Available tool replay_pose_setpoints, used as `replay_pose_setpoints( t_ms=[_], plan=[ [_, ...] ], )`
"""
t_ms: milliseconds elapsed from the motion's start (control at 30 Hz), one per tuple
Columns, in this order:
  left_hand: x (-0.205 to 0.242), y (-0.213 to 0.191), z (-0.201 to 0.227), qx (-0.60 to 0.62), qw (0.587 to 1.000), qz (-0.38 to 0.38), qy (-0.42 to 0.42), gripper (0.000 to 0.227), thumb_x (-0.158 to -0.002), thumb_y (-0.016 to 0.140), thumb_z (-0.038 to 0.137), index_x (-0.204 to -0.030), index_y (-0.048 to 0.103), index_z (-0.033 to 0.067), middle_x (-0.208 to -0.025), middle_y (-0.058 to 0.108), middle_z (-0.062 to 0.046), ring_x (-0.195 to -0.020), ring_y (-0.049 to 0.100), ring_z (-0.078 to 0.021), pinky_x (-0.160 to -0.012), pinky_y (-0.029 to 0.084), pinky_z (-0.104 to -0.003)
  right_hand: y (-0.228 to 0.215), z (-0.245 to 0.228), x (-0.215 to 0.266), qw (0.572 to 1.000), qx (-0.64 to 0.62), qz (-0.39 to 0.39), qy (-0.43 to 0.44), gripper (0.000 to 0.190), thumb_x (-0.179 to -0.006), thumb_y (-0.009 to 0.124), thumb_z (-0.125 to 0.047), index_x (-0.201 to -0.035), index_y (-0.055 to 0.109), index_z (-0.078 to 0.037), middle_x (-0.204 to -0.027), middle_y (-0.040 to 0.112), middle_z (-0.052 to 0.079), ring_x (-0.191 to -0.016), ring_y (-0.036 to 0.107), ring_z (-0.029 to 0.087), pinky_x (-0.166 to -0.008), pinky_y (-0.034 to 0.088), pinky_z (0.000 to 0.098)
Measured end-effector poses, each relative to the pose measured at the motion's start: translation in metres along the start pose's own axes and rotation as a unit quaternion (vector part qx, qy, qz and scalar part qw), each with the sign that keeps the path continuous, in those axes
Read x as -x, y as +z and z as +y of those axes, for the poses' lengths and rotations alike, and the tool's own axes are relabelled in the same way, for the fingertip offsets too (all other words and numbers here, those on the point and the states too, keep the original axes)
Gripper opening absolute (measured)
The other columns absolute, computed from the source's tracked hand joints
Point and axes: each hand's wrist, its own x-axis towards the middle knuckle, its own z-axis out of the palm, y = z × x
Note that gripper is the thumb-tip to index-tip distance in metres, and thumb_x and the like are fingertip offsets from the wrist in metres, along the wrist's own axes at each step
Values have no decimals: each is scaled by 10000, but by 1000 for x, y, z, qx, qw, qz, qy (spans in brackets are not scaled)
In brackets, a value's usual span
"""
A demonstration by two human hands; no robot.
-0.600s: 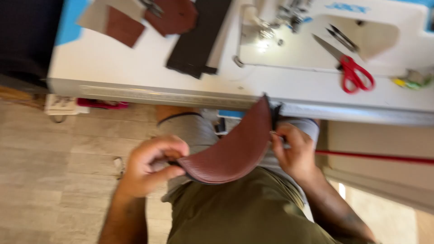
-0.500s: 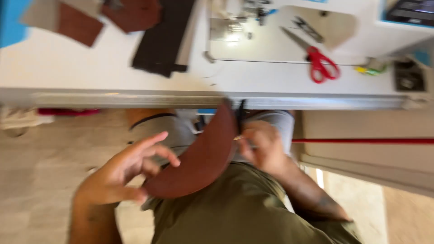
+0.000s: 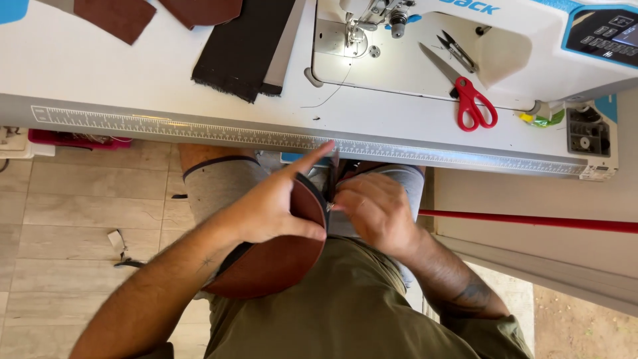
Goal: Attaching a zipper slider to the zipper of a leather bag at a sewing station.
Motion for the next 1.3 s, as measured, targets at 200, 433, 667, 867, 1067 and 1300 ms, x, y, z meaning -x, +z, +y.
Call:
replay_pose_setpoints(
  t_ms=[200, 433, 667, 867, 1067, 1300],
  plan=[
    [-7, 8, 19, -83, 993, -61, -63, 1388, -625, 986, 232, -1655, 65, 105, -1686, 222, -186, -1530, 271, -331, -1223, 240, -457, -15, 7, -26, 990, 97, -25, 96, 110, -1006, 644, -85, -917, 702, -58, -838, 673, 107, -639, 660, 335, -561, 527, 414],
    [-2, 7, 22, -70, 993, -56, -78, 1399, -630, 984, 189, -1653, 34, 101, -1696, 164, -193, -1538, 232, -351, -1229, 220, -473, -11, 35, -11, 887, -313, 120, 318, 129, -955, 636, 116, -948, 560, 11, -973, 701, 185, -733, 674, 212, -734, 585, 370],
    [-2, 9, 21, -78, 991, -84, -73, 1398, -663, 936, 314, -1638, -26, 35, -1694, 75, -242, -1549, 160, -389, -1242, 201, -495, -6, 36, 0, 755, -514, 60, 402, 214, -967, 595, -128, -1022, 626, 76, -860, 577, 143, -725, 538, 168, -556, 353, 239],
    [8, 10, 25, -77, 991, -96, -45, 1380, -703, 868, 359, -1609, -102, -17, -1679, 61, -288, -1544, 148, -411, -1247, 192, -515, -18, 23, -29, 897, -336, -160, 237, 237, -865, 801, -226, -922, 755, -1, -829, 593, 84, -694, 528, 191, -616, 397, 309],
    [38, -32, 41, -47, 957, -270, -95, 1261, -739, 663, 604, -1565, -136, 86, -1648, 47, -122, -1512, 173, -248, -1211, 251, -372, -31, 29, -21, 848, -387, -191, 308, 266, -938, 702, -227, -744, 590, -84, -801, 485, 29, -732, 417, 168, -668, 353, 307],
    [126, -69, -21, 31, 988, -82, -131, 767, -702, 926, 359, -1366, 656, 85, -1170, 775, -86, -1119, 660, -154, -1039, 503, -419, 2, 49, 84, 798, -482, 50, 358, 160, -862, 686, 12, -737, 586, 16, -797, 471, 134, -744, 410, 204, -659, 352, 327]
  ],
)
